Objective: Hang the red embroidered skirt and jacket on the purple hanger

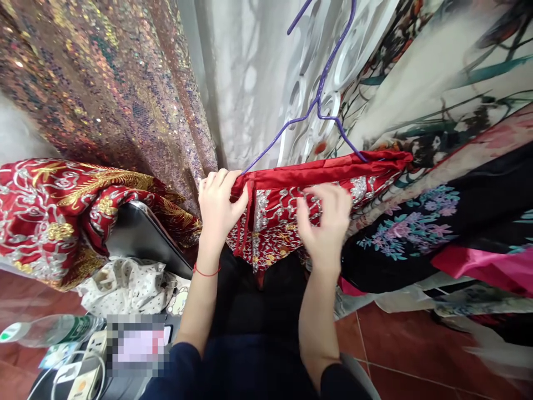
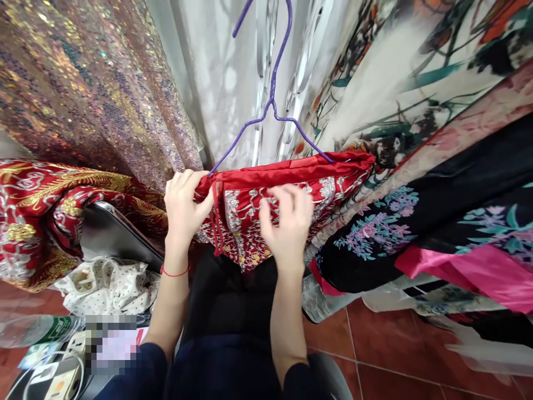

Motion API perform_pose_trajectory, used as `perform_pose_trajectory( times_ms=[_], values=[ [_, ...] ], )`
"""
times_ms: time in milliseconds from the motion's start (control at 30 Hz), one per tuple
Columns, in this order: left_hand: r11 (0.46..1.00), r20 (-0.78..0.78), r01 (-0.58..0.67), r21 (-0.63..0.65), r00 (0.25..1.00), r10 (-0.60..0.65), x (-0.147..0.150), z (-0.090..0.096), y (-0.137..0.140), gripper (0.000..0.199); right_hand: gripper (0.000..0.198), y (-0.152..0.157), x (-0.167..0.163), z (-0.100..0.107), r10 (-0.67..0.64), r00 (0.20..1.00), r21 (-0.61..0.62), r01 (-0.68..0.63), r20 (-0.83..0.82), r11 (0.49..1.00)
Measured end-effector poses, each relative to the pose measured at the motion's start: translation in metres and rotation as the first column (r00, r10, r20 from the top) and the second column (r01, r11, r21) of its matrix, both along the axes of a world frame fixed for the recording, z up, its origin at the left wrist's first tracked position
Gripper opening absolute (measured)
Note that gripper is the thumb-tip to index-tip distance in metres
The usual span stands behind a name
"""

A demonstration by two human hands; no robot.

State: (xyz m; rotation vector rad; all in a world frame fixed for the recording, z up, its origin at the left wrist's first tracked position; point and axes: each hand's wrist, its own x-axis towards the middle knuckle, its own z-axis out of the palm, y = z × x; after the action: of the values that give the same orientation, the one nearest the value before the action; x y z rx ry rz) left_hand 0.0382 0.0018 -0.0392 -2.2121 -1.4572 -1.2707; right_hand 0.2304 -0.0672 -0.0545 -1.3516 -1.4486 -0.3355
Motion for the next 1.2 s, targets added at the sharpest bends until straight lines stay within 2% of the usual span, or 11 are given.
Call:
perform_pose_trajectory(
  times_ms=[67,133,300,467,533,700,767,900,1033,1100,1200],
  values=[
    [1.0,0.011,0.02,-0.012,1.0,-0.02,-0.004,0.002,0.0,0.016,0.027,0.013,0.03,0.018,-0.166,0.983,0.016,0.165,0.081,0.986],
    [0.999,0.044,0.046,-0.019,0.998,-0.045,-0.008,0.004,0.002,0.014,0.031,0.025,0.057,0.026,-0.253,0.958,-0.003,0.255,0.135,0.967],
    [0.993,0.172,0.109,-0.043,0.98,-0.1,-0.014,0.005,0.009,0.02,0.025,0.041,0.094,0.022,-0.228,0.953,-0.055,0.243,0.202,0.968],
    [0.997,0.296,0.064,-0.044,0.954,-0.048,-0.03,-0.002,0.02,0.024,0.026,0.031,0.112,0.017,-0.271,0.929,-0.022,0.286,0.25,0.958],
    [0.997,0.37,0.035,-0.065,0.929,-0.008,-0.04,-0.01,0.026,0.023,0.024,0.026,0.124,0.017,-0.25,0.931,-0.038,0.269,0.265,0.962],
    [0.995,0.571,0.059,-0.083,0.821,-0.001,-0.056,-0.036,0.035,0.012,0.015,0.014,0.151,0.015,-0.047,0.971,-0.081,0.068,0.233,0.994],
    [0.992,0.592,0.09,-0.084,0.806,-0.023,-0.054,-0.044,0.031,0.017,0.016,0.008,0.157,0.011,-0.025,0.972,-0.092,0.048,0.232,0.995],
    [0.981,0.552,0.157,-0.116,0.831,-0.068,-0.041,-0.05,0.019,0.021,0.017,-0.007,0.16,-0.002,-0.012,0.977,-0.102,0.034,0.215,0.994],
    [0.955,0.498,0.186,-0.23,0.866,-0.049,-0.034,-0.034,0.0,0.026,0.018,-0.024,0.154,-0.017,0.019,0.99,-0.041,-0.013,0.14,0.999],
    [0.914,0.392,0.201,-0.353,0.919,-0.051,-0.034,-0.017,-0.016,0.033,0.017,-0.033,0.148,-0.023,0.008,0.994,-0.003,-0.007,0.111,1.0],
    [0.797,0.125,0.149,-0.586,0.988,-0.093,-0.034,0.011,-0.041,0.047,0.015,-0.043,0.139,-0.028,-0.009,0.996,0.044,0.005,0.092,0.999]
  ],
)
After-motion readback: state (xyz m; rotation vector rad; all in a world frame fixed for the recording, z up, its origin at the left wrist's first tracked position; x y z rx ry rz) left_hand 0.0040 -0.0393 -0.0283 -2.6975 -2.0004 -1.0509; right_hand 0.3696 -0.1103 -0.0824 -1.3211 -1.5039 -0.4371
